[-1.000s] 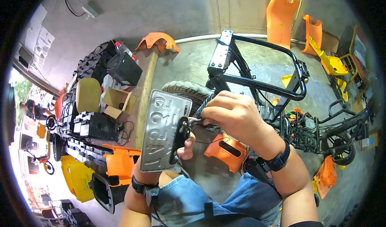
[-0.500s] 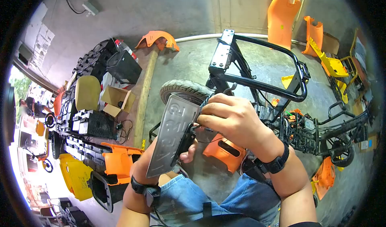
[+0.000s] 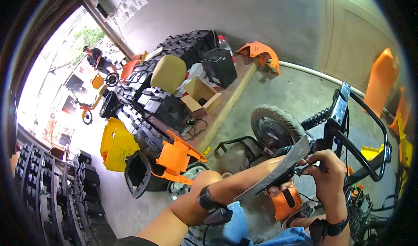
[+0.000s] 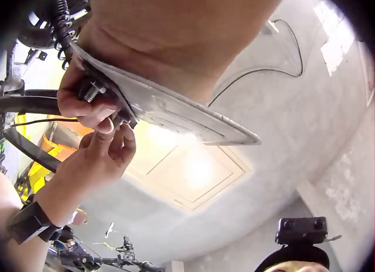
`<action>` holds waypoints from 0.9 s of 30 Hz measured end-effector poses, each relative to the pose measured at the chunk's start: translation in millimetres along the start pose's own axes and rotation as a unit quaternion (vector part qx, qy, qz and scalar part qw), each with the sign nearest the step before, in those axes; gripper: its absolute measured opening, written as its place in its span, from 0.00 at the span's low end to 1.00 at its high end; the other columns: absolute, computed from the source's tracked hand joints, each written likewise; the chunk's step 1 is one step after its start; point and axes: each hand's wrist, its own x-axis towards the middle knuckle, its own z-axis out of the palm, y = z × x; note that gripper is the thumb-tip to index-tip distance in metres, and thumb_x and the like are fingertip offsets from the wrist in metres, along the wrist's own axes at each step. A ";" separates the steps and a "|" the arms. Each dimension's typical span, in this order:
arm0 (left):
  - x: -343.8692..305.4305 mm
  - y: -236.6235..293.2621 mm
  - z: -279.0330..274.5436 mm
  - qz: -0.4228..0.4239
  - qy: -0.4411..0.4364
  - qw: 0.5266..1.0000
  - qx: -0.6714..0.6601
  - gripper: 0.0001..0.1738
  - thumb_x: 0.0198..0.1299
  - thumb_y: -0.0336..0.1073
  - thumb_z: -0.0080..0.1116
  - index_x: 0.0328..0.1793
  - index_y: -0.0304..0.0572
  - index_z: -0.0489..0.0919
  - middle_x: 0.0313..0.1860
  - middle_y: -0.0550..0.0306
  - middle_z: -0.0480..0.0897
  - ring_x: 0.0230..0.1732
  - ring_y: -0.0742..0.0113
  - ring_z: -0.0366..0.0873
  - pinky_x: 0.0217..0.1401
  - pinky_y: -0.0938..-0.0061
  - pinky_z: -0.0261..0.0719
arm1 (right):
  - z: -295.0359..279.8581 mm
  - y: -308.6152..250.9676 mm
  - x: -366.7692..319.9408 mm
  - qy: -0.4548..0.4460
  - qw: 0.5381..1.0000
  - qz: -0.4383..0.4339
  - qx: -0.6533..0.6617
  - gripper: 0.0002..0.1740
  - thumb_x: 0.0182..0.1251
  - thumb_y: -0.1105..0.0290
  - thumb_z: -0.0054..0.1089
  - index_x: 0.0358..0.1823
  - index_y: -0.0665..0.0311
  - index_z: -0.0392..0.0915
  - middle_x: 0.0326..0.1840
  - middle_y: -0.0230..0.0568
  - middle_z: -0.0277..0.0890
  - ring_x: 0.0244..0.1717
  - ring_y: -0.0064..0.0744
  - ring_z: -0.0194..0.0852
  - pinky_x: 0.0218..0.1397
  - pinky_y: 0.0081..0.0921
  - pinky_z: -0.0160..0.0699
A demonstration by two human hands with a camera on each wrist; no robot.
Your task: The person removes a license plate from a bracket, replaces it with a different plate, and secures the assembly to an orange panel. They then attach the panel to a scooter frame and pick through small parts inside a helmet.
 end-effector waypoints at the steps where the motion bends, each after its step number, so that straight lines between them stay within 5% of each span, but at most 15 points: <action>1: -0.7 1.5 1.3 0.000 -0.001 1.000 0.002 0.25 0.76 0.42 0.43 0.76 0.50 0.62 0.25 0.58 0.73 0.14 0.79 0.67 0.15 0.84 0.65 | 0.0 3.9 -0.8 -0.005 1.000 0.002 0.013 0.18 0.40 0.89 0.69 0.35 0.68 0.77 0.30 0.30 0.77 0.24 0.14 0.65 0.27 0.16 0.66; 6: -0.6 -3.8 2.3 0.027 -0.009 0.999 -0.044 0.22 0.76 0.45 0.43 0.72 0.49 0.66 0.21 0.60 0.73 0.12 0.77 0.67 0.13 0.82 0.66 | 5.0 -0.8 -1.6 0.002 0.992 0.064 0.107 0.22 0.44 0.92 0.65 0.41 0.68 0.74 0.34 0.32 0.75 0.29 0.19 0.73 0.31 0.13 0.74; 9: -3.3 -3.1 4.6 0.060 -0.028 0.996 -0.054 0.22 0.76 0.41 0.44 0.72 0.45 0.66 0.23 0.60 0.75 0.13 0.77 0.69 0.14 0.83 0.68 | 5.3 1.2 -2.4 -0.011 0.967 0.101 0.234 0.22 0.47 0.91 0.65 0.42 0.67 0.70 0.37 0.34 0.72 0.45 0.32 0.81 0.39 0.20 0.84; 14: -6.9 -1.6 6.9 0.068 -0.009 0.995 -0.079 0.21 0.76 0.41 0.43 0.71 0.44 0.67 0.25 0.60 0.76 0.13 0.76 0.70 0.13 0.82 0.68 | 9.0 -1.9 -1.4 -0.036 0.962 0.070 0.260 0.20 0.50 0.86 0.70 0.41 0.67 0.70 0.36 0.32 0.72 0.42 0.27 0.79 0.43 0.19 0.82; 21: -1.4 -13.3 -3.2 0.126 -0.026 0.991 -0.018 0.14 0.74 0.43 0.48 0.53 0.40 0.73 0.23 0.60 0.76 0.12 0.76 0.70 0.12 0.80 0.67 | 9.0 -4.6 -6.1 -0.118 0.954 0.109 0.254 0.20 0.56 0.66 0.77 0.40 0.68 0.73 0.36 0.30 0.74 0.38 0.16 0.70 0.45 0.17 0.71; 26: -11.9 -7.6 9.3 0.122 -0.043 0.989 -0.071 0.15 0.72 0.41 0.54 0.47 0.34 0.73 0.27 0.59 0.77 0.18 0.75 0.73 0.17 0.83 0.69 | 3.8 -4.7 -6.2 -0.140 0.959 0.100 0.226 0.17 0.57 0.71 0.74 0.38 0.69 0.73 0.37 0.32 0.75 0.40 0.18 0.71 0.46 0.19 0.71; 27: -9.1 -8.3 5.4 0.122 -0.055 0.990 -0.040 0.18 0.72 0.41 0.53 0.59 0.34 0.72 0.28 0.58 0.77 0.18 0.75 0.72 0.19 0.84 0.70 | 6.0 -3.8 -8.3 -0.124 0.971 0.068 0.194 0.14 0.57 0.75 0.72 0.37 0.70 0.73 0.39 0.34 0.77 0.40 0.19 0.71 0.46 0.19 0.71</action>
